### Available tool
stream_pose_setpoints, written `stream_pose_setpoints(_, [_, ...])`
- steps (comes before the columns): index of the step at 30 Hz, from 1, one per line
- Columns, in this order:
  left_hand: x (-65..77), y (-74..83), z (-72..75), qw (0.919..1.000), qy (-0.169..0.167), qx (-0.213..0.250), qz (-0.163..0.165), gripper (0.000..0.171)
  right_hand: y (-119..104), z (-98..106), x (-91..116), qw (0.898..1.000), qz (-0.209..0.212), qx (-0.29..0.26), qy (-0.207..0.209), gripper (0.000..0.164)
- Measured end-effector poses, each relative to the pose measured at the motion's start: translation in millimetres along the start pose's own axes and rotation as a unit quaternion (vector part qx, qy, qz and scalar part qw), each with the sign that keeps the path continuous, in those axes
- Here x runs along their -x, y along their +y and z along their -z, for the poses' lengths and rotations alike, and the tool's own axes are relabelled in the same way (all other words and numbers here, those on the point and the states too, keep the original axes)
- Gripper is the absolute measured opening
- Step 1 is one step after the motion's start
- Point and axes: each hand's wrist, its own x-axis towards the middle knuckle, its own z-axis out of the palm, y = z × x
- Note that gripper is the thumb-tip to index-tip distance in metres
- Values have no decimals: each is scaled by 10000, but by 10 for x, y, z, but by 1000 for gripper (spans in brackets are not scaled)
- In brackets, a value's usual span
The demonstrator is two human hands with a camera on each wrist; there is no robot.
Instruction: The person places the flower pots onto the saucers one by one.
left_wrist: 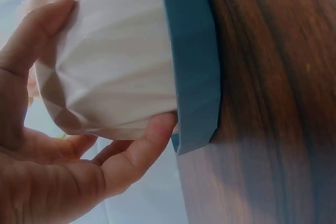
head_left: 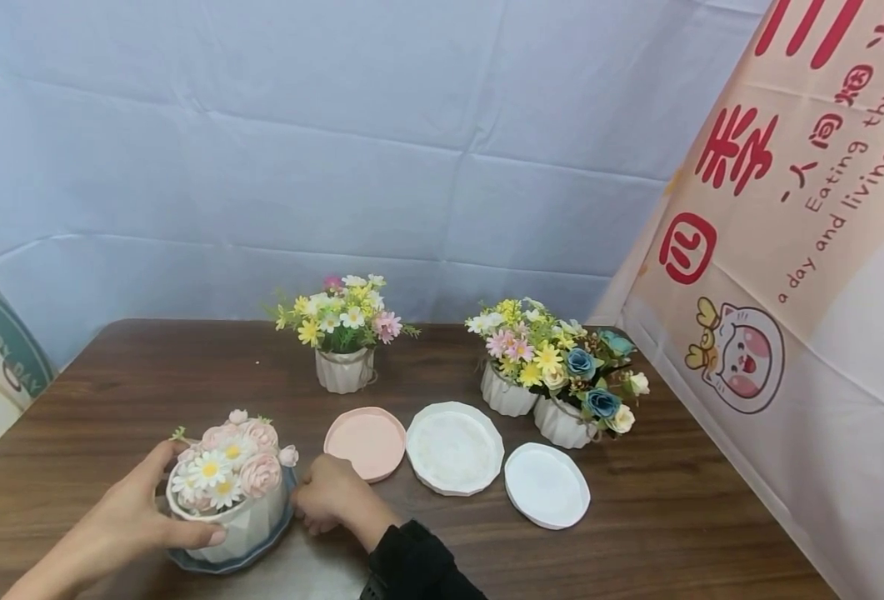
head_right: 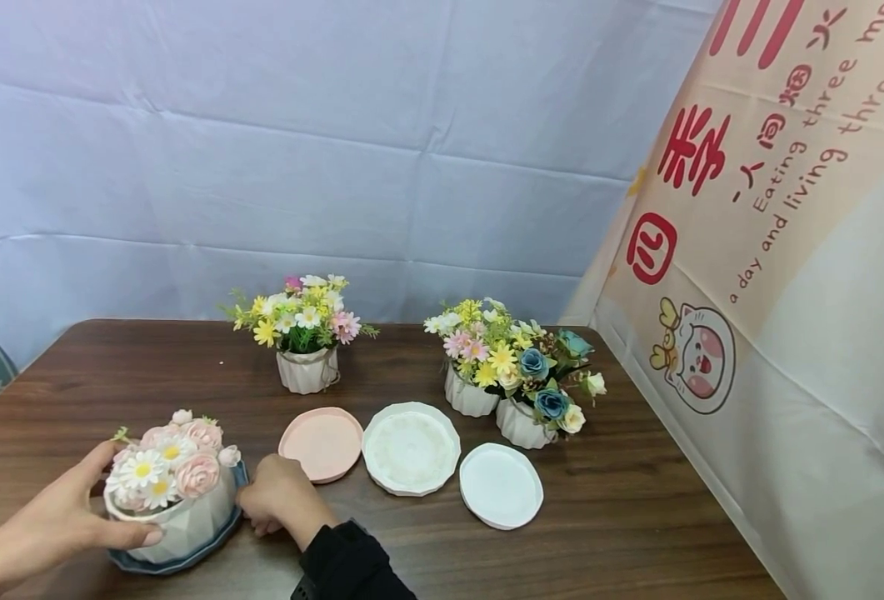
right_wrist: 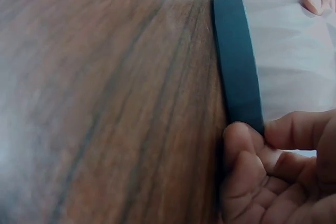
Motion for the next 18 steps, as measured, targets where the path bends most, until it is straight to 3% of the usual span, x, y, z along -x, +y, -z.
stream_pose_setpoints(9, [-77, -75, 44, 9975, 276, -270, -587, 105, -34, -4, -84, 9983, -368, -441, -18, 30])
stream_pose_setpoints(16, [-169, -144, 132, 9990, 29, -103, -439, 106, -68, -35, -195, 9990, -258, -263, 241, 26])
stream_pose_setpoints(18, [-192, -150, 150, 9993, -37, -5, -370, 108, -78, -41, -222, 9979, -340, -523, 196, 27])
